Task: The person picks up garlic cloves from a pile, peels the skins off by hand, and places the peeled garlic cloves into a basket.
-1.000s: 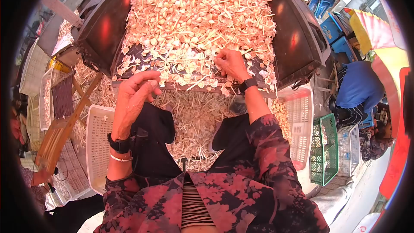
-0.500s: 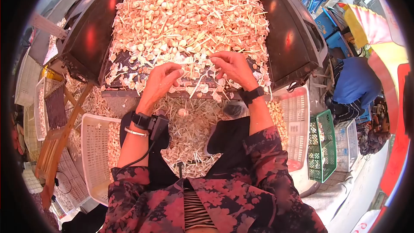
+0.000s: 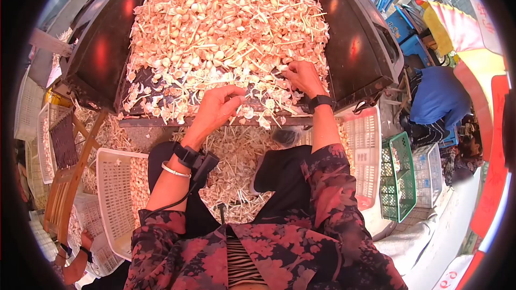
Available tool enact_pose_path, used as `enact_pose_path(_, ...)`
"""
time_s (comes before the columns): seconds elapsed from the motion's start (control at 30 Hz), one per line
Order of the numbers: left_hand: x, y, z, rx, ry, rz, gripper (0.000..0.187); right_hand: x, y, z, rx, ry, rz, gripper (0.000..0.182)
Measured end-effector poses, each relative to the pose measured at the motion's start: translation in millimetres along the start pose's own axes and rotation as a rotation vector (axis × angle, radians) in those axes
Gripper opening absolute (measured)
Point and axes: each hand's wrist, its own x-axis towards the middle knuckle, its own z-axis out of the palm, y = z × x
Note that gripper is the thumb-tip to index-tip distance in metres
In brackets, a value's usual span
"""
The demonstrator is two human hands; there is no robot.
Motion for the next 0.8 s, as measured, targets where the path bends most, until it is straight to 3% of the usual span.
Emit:
enact_pose_path(0.07, -3, 6, 4, -0.055, -0.016, 0.010, 0.027, -9, -7, 1, 0.093, 0.003, 0.007, 0.024)
enact_pose_path(0.17, 0, -1, 6, -0.086, -0.047, -0.010, 0.031, -9, -9, 6, -0.165, -0.022, -0.098, 0.027)
enact_pose_path(0.3, 0, -2, 6, -0.082, 0.006, -0.011, 0.032, -18, -29, -11, -0.215, 0.238, -0.230, 0.025)
enact_pose_path(0.33, 0, -3, 6, -0.083, 0.016, -0.006, 0.035, -19, -31, -12, -0.127, 0.209, -0.336, 0.026)
enact_pose_path(0.43, 1, -3, 5, -0.082, 0.022, -0.014, 0.036, -15, -30, -1, -0.185, -0.052, -0.388, 0.034)
enact_pose_path(0.47, 1, -3, 5, -0.081, 0.021, -0.021, 0.036, -16, -28, 7, -0.275, -0.040, -0.484, 0.030)
enact_pose_path(0.6, 0, -2, 4, -0.059, 0.007, -0.031, 0.034, -6, -32, 10, -0.327, -0.104, -0.249, 0.019)
enact_pose_path(0.7, 0, 0, 3, -0.056, -0.011, -0.031, 0.033, -18, -37, 6, 0.234, -0.064, -0.076, 0.017)
enact_pose_path(0.8, -1, 12, 6, -0.152, -0.035, 0.002, 0.038, -31, -55, 7, 0.579, -0.115, -0.305, 0.019)
